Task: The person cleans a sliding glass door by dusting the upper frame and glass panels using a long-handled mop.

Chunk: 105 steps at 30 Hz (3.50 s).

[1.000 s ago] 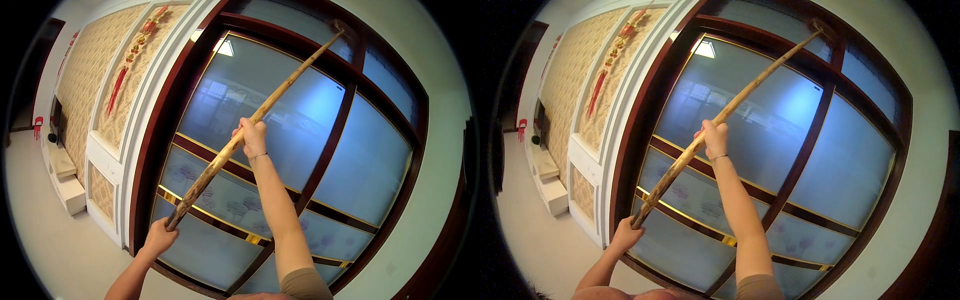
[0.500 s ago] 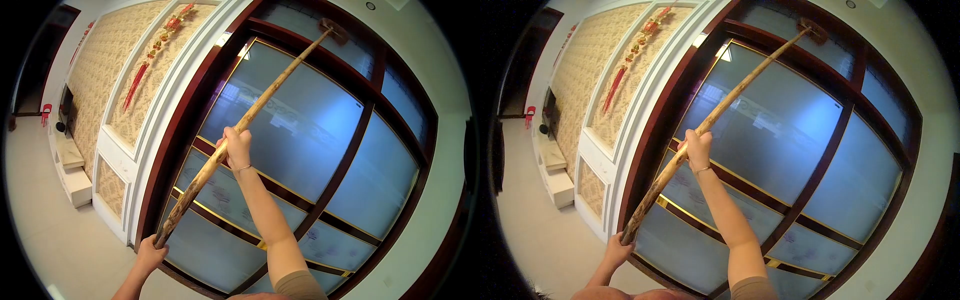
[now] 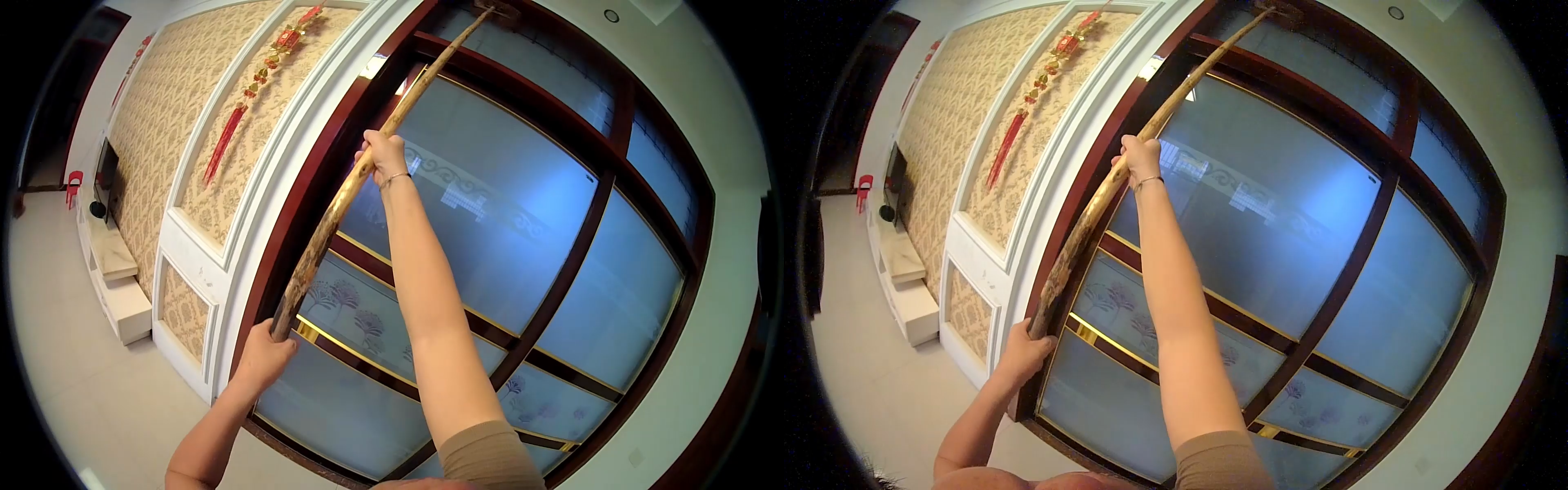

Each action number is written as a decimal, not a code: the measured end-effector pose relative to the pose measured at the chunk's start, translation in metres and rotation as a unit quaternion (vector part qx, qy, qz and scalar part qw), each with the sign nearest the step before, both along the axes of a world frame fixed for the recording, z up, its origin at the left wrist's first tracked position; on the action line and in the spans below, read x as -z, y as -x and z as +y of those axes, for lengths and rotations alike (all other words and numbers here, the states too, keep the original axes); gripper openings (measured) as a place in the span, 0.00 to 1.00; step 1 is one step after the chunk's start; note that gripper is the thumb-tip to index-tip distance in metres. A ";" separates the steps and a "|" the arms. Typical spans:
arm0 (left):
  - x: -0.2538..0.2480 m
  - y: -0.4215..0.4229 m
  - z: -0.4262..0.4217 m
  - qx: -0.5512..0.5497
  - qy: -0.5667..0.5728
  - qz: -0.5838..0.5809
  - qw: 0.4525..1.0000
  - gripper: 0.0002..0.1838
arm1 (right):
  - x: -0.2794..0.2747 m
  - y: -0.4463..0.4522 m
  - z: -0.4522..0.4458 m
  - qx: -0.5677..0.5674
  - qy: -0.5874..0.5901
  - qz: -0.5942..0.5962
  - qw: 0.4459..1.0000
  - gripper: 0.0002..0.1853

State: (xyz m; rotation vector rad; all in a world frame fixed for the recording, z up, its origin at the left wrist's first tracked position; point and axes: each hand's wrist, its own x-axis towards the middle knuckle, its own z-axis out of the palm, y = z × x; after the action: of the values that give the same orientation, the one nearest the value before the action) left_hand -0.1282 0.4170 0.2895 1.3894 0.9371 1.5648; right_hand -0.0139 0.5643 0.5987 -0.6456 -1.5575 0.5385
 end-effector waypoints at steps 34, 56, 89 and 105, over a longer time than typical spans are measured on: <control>0.089 0.137 -0.193 -0.038 0.279 0.040 0.959 0.13 | 0.093 0.088 -0.065 -0.170 0.016 0.083 0.982 0.05; 0.033 0.055 -0.122 0.001 0.150 0.123 0.981 0.09 | 0.005 -0.061 -0.084 -0.112 -0.059 0.064 0.990 0.06; 0.108 0.296 -0.147 -0.311 0.115 0.182 0.926 0.21 | 0.017 0.065 -0.120 -0.069 -0.069 0.095 0.991 0.09; 0.065 0.251 -0.174 -0.178 0.218 0.098 0.955 0.10 | 0.011 0.154 -0.024 -0.142 -0.027 0.126 0.981 0.06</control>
State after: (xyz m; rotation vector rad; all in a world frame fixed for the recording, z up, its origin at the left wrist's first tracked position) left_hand -0.3796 0.2434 0.2249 1.1099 1.6184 1.3672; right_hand -0.1682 0.5400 0.5881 -0.2999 -1.4245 0.7577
